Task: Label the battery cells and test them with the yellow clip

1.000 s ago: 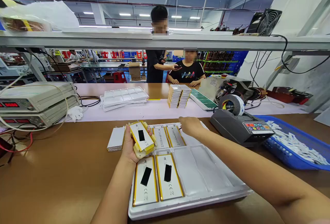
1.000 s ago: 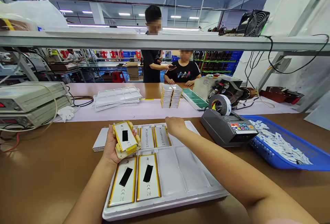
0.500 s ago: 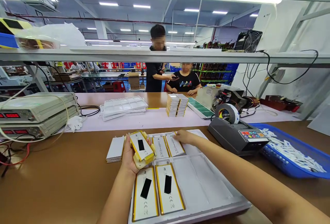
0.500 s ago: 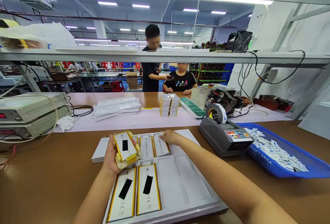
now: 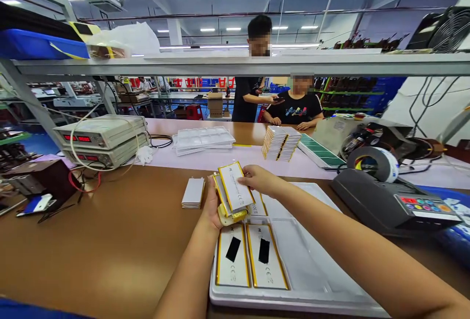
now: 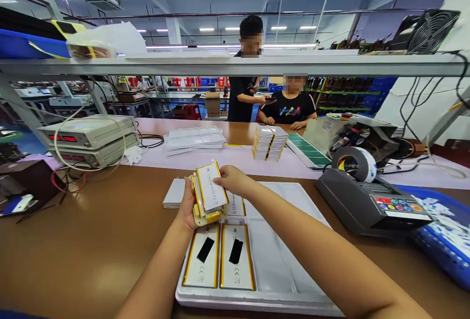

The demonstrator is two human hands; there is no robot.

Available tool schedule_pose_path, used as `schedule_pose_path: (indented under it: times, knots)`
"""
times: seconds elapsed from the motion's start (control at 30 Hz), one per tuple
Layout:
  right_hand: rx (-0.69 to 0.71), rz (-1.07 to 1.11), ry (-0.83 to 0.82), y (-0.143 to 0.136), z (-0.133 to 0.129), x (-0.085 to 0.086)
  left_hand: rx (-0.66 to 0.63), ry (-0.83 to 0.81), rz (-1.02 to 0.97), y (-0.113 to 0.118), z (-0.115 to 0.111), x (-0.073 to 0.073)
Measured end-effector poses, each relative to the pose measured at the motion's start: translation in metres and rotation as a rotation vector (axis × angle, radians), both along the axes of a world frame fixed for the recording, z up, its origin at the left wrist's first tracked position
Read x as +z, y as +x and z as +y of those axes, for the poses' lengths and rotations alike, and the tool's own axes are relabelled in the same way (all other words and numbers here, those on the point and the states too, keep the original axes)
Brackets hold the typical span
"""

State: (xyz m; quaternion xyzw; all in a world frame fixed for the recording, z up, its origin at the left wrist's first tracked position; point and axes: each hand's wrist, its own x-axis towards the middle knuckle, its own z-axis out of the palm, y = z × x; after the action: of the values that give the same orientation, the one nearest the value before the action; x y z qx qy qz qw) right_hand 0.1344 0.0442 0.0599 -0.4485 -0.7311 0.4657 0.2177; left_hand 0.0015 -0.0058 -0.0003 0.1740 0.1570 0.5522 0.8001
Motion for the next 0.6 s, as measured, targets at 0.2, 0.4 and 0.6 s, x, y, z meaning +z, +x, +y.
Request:
schedule_pose_path:
  times: [0.2, 0.4, 0.6]
  knots:
    - [0.061, -0.433, 0.303, -0.014, -0.008, 0.002, 0.047, 0.018, 0.027, -0.001, 0.0, -0.004]
    - [-0.112, -0.888, 0.659, -0.007, -0.031, 0.019, 0.009, 0.154, 0.001, -0.001, -0.003, -0.007]
    - [-0.176, -0.767, 0.533, 0.012, -0.029, 0.003, 0.013, 0.164, 0.072, -0.003, -0.009, -0.006]
